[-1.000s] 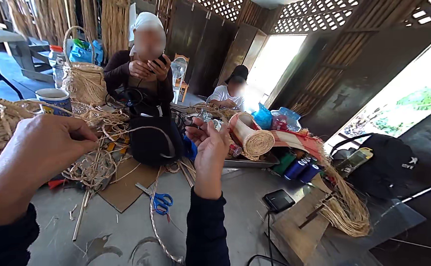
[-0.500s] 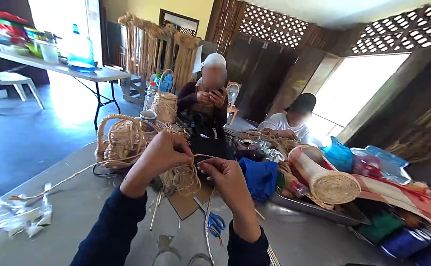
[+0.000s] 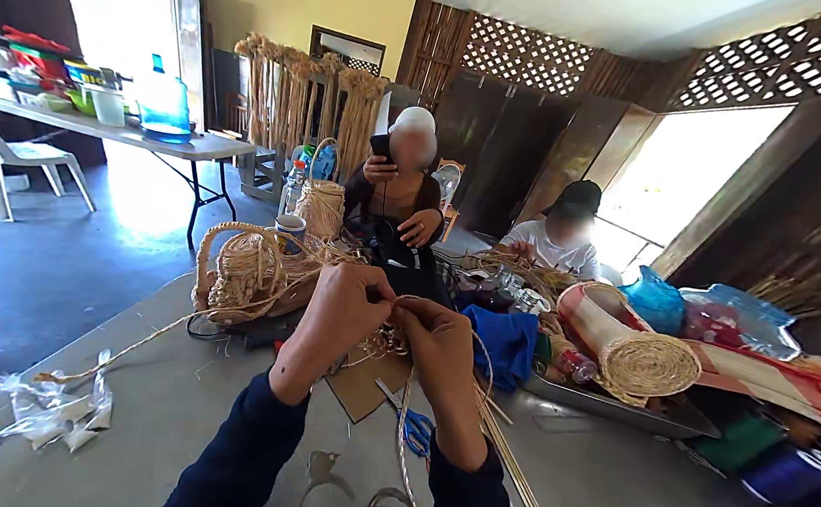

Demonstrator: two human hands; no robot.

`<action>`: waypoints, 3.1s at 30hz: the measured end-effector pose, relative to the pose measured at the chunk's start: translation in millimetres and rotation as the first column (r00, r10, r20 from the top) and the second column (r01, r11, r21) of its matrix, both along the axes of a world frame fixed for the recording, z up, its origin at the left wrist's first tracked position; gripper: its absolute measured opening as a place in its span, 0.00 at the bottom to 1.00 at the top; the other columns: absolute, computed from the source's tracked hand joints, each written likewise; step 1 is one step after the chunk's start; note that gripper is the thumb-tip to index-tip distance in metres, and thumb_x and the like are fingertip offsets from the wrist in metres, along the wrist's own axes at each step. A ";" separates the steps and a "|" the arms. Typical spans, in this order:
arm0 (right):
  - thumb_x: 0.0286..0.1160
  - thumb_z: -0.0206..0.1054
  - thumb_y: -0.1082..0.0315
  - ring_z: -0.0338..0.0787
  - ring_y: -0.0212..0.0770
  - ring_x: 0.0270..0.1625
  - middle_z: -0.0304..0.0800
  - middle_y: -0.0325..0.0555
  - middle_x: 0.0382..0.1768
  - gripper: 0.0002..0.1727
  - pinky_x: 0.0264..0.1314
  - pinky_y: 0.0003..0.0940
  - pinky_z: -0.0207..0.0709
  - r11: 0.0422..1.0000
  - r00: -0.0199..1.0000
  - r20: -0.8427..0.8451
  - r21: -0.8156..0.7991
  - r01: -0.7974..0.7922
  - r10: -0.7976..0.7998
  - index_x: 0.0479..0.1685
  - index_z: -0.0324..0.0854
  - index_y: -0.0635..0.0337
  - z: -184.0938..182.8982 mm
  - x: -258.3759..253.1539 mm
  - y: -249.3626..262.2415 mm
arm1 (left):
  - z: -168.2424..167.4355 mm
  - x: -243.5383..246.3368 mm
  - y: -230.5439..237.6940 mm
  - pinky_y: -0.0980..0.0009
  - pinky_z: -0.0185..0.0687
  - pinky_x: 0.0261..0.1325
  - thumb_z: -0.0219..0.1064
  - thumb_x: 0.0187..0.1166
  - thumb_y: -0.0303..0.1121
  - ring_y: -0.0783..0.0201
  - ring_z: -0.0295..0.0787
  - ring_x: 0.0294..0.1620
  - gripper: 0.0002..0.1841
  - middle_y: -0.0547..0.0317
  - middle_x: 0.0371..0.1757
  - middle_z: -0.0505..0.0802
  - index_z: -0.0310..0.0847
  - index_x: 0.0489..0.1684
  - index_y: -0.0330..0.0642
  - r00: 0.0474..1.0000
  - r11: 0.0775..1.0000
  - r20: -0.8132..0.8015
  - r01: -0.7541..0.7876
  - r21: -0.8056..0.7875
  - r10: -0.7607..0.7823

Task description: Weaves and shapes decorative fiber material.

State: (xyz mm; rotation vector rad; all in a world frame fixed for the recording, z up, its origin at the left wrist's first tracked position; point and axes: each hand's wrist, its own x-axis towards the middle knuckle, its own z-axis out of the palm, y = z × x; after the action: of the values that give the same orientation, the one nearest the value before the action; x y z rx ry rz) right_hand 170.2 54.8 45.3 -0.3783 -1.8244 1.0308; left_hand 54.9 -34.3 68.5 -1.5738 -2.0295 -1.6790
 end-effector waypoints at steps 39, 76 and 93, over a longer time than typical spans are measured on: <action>0.76 0.68 0.76 0.89 0.19 0.33 0.94 0.39 0.33 0.06 0.41 0.15 0.83 0.987 0.991 0.102 0.126 -0.100 0.088 0.40 0.91 0.65 -1.5 5.8 25.7 | -0.6 -3.5 5.8 0.79 0.82 0.39 0.78 0.69 0.25 0.80 0.87 0.31 0.02 0.67 0.30 0.94 0.94 0.32 0.43 0.998 0.998 0.064 0.020 -0.051 -0.017; 0.64 0.71 0.74 0.93 0.39 0.32 0.94 0.48 0.30 0.05 0.37 0.35 0.86 0.847 0.973 0.060 0.506 0.164 -0.224 0.31 0.92 0.64 -12.3 -1.5 28.0 | -14.8 9.7 22.9 0.66 0.84 0.43 0.69 0.73 0.27 0.69 0.89 0.35 0.06 0.59 0.33 0.94 0.94 0.36 0.42 0.994 0.996 -0.082 -0.082 -0.037 0.079; 0.63 0.71 0.74 0.92 0.40 0.31 0.92 0.48 0.29 0.04 0.34 0.35 0.85 0.815 0.973 0.033 0.553 0.172 -0.228 0.29 0.91 0.64 -18.6 -9.2 30.8 | -16.7 7.0 24.2 0.62 0.84 0.44 0.68 0.74 0.26 0.65 0.90 0.36 0.06 0.57 0.35 0.94 0.93 0.37 0.40 0.991 0.993 -0.105 -0.088 -0.076 0.080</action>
State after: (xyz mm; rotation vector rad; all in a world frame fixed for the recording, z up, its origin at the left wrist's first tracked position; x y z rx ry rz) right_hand 161.0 85.6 26.7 -0.2619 -2.0222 0.3138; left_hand 61.9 -10.2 51.9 -1.5395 -2.1053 -1.4744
